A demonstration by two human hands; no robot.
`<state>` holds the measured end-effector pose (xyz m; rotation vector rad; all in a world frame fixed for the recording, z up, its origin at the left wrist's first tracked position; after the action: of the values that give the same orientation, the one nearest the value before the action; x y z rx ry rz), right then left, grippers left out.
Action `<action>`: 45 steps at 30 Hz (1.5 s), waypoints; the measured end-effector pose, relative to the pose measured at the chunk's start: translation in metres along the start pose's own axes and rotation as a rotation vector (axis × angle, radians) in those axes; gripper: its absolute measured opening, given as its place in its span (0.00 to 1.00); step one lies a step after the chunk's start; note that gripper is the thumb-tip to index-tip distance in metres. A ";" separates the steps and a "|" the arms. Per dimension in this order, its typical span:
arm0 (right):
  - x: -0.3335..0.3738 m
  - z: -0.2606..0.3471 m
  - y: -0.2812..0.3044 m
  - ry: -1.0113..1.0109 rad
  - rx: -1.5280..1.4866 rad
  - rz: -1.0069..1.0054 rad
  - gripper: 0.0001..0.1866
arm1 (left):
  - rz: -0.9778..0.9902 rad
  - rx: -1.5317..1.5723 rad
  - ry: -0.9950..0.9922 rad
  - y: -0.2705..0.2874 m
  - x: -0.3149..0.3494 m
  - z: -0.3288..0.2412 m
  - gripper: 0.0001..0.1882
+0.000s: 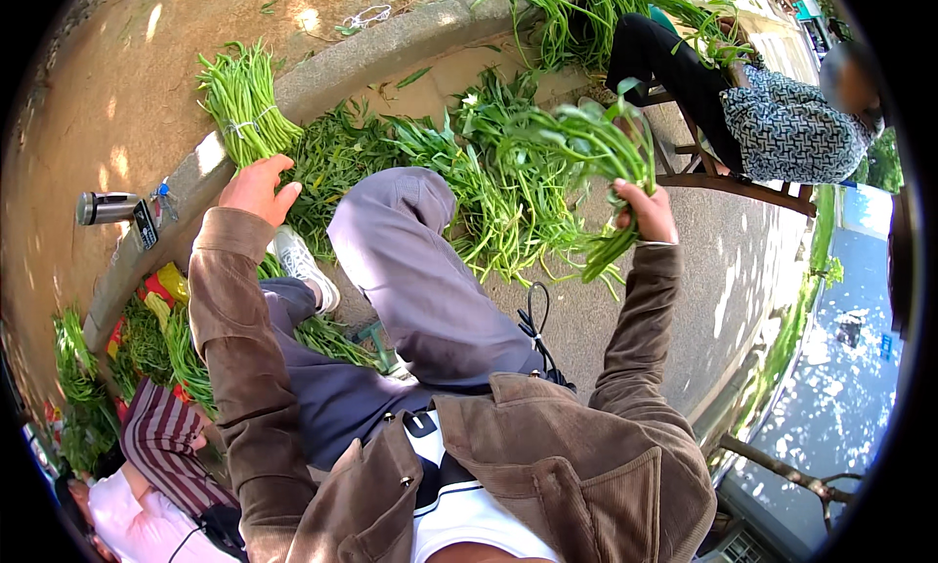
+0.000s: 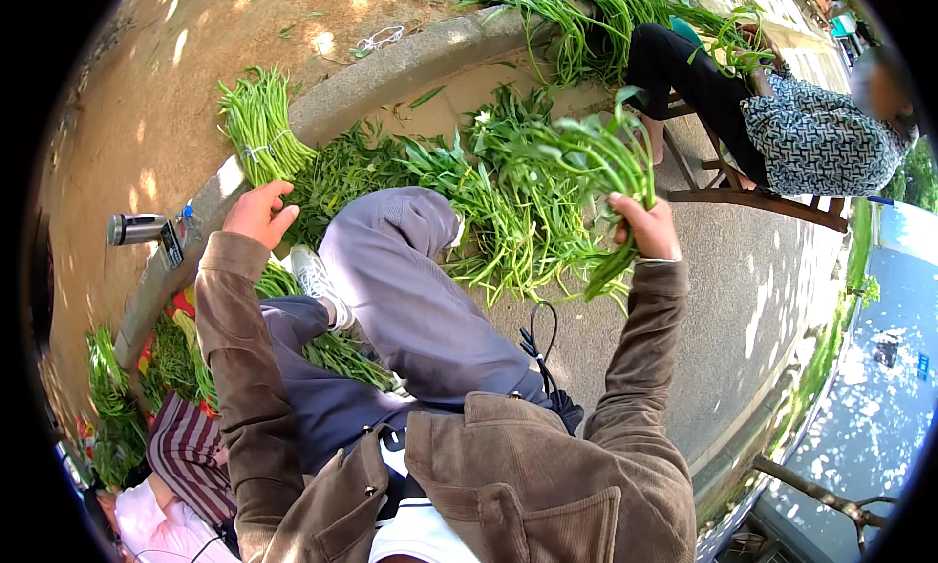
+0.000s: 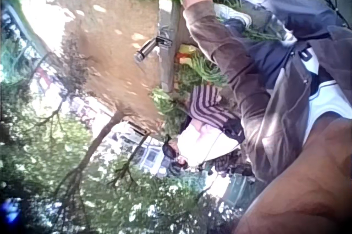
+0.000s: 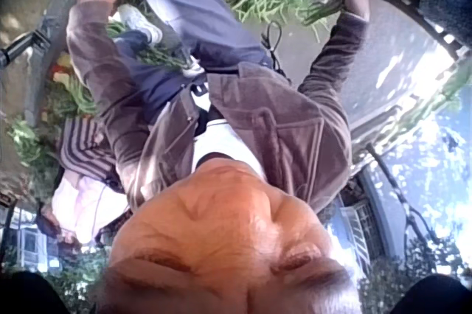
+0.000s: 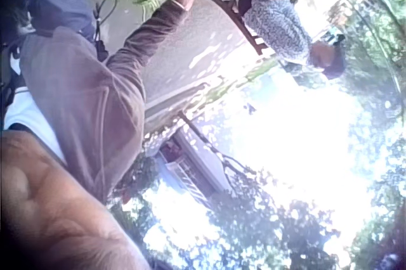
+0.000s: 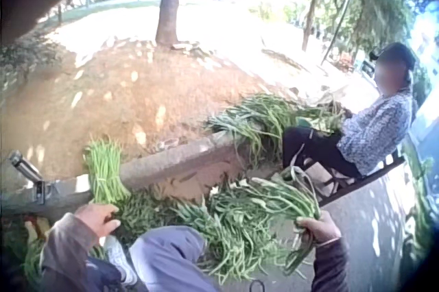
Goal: The person sorts leafy green vegetables by hand, picking through a large pile and arranging individual stalks into organized bunches while seated outdoors.
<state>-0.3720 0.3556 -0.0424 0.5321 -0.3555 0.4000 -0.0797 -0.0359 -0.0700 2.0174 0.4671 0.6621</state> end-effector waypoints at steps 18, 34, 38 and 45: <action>0.076 0.219 -0.159 0.994 1.010 0.449 0.14 | -0.815 0.690 -0.049 0.074 0.012 0.044 0.10; 0.201 0.105 -0.360 1.828 1.413 0.304 0.05 | 0.282 1.513 -0.124 0.005 0.026 -0.014 0.21; 0.211 0.101 -0.371 1.787 1.629 0.703 0.09 | 0.194 1.453 -0.149 0.022 0.026 -0.038 0.14; 0.230 0.117 -0.363 2.087 1.627 0.543 0.13 | 0.200 1.418 -0.203 0.031 0.020 -0.026 0.18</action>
<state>-0.0344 0.0676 -0.0016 1.2170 2.0967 1.5083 -0.0785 -0.0224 -0.0270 3.4492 0.7152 0.1618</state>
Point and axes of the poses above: each hand's wrist, its own x-axis away from the middle knuckle, its own y-axis out of the back of the hand, z = x × y, the point moved 6 cm from there along -x, towards the middle knuckle, and after that the axes turned 6 degrees about -z, right-handed, at the moved point
